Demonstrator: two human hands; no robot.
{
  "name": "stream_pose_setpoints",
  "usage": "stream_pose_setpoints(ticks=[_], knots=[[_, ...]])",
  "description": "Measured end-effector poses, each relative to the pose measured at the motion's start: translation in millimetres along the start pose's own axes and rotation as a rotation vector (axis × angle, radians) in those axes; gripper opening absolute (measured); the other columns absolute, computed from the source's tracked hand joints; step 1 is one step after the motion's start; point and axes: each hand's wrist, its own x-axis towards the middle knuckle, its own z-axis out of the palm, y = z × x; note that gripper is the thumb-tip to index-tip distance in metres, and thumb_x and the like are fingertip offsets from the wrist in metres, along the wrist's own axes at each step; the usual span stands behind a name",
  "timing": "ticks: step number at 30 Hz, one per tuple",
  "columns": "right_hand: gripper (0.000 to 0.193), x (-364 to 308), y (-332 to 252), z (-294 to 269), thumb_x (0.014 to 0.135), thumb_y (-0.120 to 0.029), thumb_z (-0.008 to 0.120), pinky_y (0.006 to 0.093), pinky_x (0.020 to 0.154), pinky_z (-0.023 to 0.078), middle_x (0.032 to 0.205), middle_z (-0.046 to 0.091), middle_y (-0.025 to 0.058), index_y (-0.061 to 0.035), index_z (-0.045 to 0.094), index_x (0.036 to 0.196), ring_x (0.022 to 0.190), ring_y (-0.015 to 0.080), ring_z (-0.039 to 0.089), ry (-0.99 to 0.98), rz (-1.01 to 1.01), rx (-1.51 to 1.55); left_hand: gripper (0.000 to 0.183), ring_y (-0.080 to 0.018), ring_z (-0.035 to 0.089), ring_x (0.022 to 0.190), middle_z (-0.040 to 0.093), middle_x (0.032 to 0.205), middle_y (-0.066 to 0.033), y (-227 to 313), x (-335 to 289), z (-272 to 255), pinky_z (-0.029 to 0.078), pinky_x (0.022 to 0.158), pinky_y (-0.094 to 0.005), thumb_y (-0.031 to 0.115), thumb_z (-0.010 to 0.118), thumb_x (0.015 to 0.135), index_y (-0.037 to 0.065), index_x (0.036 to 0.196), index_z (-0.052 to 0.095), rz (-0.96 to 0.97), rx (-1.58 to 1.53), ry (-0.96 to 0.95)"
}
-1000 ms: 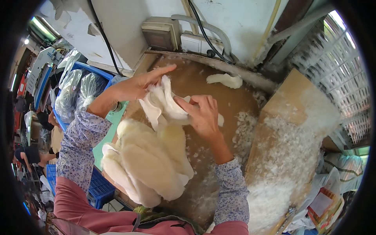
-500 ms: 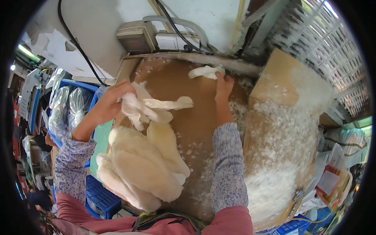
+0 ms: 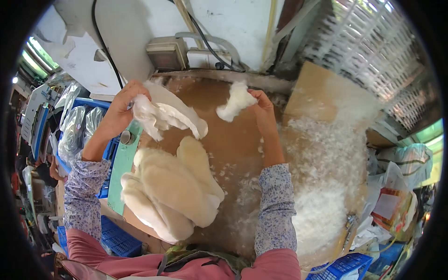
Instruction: Gathering and organizing white fabric shoe components into stacks on a workbench.
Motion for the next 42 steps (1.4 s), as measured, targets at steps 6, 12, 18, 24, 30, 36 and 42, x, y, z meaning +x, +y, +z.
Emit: stream_pose_setpoints(ticks=[6, 12, 18, 24, 30, 36, 42], knots=[[0.022, -48, -143, 41, 0.091, -0.008, 0.049, 0.0317, 0.081, 0.053, 0.102, 0.065, 0.0079, 0.001, 0.058, 0.109, 0.09, 0.0157, 0.064, 0.185, 0.103, 0.23, 0.02, -0.026, 0.048, 0.109, 0.052, 0.115, -0.0112, 95, 13, 0, 0.038, 0.091, -0.0318, -0.005, 0.06, 0.073, 0.003, 0.091, 0.055, 0.257, -0.145, 0.03], [0.02, -113, -219, 24, 0.089, -0.015, 0.055, 0.0179, 0.049, 0.047, 0.091, 0.067, 0.0016, -0.0032, 0.06, 0.103, 0.07, 0.0079, 0.063, 0.355, -0.056, 0.277, 0.025, -0.0306, 0.055, 0.101, 0.058, 0.102, -0.0112, 161, 13, 39, 0.042, 0.088, -0.0367, -0.005, 0.057, 0.075, 0.002, 0.099, 0.055, 0.485, -0.211, -0.189], [0.024, -188, -268, 54, 0.085, -0.012, 0.057, 0.0217, 0.059, 0.05, 0.093, 0.067, 0.0011, -0.0048, 0.059, 0.107, 0.075, 0.0101, 0.064, 0.382, -0.108, 0.265, 0.041, -0.0359, 0.051, 0.099, 0.052, 0.1, -0.0143, 224, -6, 79, 0.042, 0.083, -0.0405, -0.013, 0.044, 0.067, 0.001, 0.105, 0.053, 0.504, -0.267, -0.234], [0.035, -275, -304, 42, 0.08, -0.006, 0.059, 0.0326, 0.082, 0.052, 0.107, 0.063, 0.008, 0.0006, 0.056, 0.115, 0.094, 0.0239, 0.062, 0.326, -0.286, 0.146, 0.026, -0.0222, 0.051, 0.106, 0.056, 0.104, -0.0076, 266, -52, 129, 0.039, 0.091, -0.0331, -0.004, 0.057, 0.078, 0.004, 0.103, 0.056, 0.34, -0.511, -0.372], [0.045, -371, -300, 21, 0.069, -0.006, 0.068, 0.0397, 0.094, 0.04, 0.105, 0.065, 0.0064, -0.0057, 0.059, 0.113, 0.108, 0.0279, 0.056, -0.018, -0.199, -0.47, 0.044, -0.0203, 0.044, 0.124, 0.05, 0.13, -0.0061, 327, -107, 173, 0.035, 0.099, -0.0299, -0.015, 0.046, 0.07, 0.004, 0.109, 0.055, 0.253, -0.771, -0.165], [0.058, -418, -323, 12, 0.06, -0.024, 0.077, 0.054, 0.104, 0.02, 0.123, 0.056, 0.0058, -0.0128, 0.059, 0.114, 0.133, 0.0312, 0.032, -0.18, -0.541, -1.271, 0.057, -0.0229, 0.053, 0.116, 0.057, 0.123, -0.0094, 359, -158, 206, 0.039, 0.099, -0.0334, -0.018, 0.047, 0.073, 0.002, 0.127, 0.051, 0.055, -0.763, -0.113], [0.06, -434, -358, 31, 0.069, -0.021, 0.077, 0.0381, 0.088, 0.043, 0.112, 0.063, 0.0096, -0.0089, 0.054, 0.123, 0.102, 0.0247, 0.058, -0.398, -0.118, -0.664, 0.035, -0.0212, 0.058, 0.101, 0.06, 0.102, -0.0092, 384, -164, 193, 0.044, 0.088, -0.0322, -0.013, 0.054, 0.076, 0.002, 0.107, 0.057, 0.165, -0.517, -0.061]])
